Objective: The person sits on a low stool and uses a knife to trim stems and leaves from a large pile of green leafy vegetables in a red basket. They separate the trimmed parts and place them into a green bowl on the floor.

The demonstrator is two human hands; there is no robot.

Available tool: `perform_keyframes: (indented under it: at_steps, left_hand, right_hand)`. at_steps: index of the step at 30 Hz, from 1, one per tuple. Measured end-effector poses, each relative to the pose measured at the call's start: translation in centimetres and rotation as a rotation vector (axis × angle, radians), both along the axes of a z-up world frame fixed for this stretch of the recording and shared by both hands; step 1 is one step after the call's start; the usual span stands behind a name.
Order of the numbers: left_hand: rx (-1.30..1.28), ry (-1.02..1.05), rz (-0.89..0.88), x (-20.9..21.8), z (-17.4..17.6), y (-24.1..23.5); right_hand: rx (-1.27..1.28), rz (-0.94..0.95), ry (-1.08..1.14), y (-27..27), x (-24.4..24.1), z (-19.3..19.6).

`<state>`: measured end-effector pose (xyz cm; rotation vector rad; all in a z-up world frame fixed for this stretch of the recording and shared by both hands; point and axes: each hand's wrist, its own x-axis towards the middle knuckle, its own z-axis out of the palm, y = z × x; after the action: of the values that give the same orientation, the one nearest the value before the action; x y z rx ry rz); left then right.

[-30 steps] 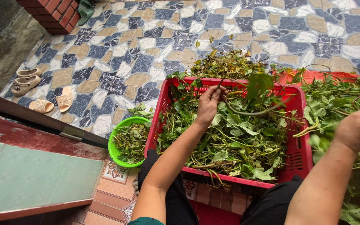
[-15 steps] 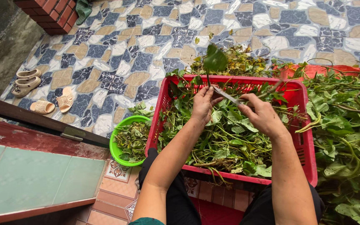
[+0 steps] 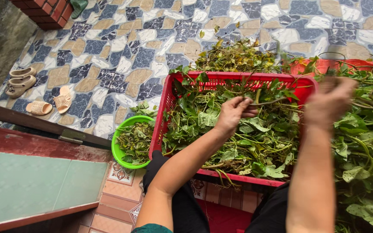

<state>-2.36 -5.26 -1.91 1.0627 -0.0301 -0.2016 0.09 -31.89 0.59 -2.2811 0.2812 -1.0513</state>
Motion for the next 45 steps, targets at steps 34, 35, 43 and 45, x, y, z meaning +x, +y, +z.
perform_keyframes:
  at_steps: [34,35,43,45]
  left_hand:
    - [1.418,-0.219,-0.337,3.8,-0.8,5.7]
    - [1.314,-0.242,-0.339,3.6,0.5,5.6]
    - [0.927,-0.271,-0.377,2.3,4.5,6.1]
    - [0.871,-0.158,-0.378,2.2,4.9,6.4]
  right_hand:
    - [0.410,0.600,0.584,7.0,-2.5,6.3]
    - [0.368,0.692,0.642,8.1,-2.6,6.2]
    - [0.600,0.930,0.978,10.6,-2.3,3.3]
    - [0.560,0.920,0.987,10.4,-1.8,2.2]
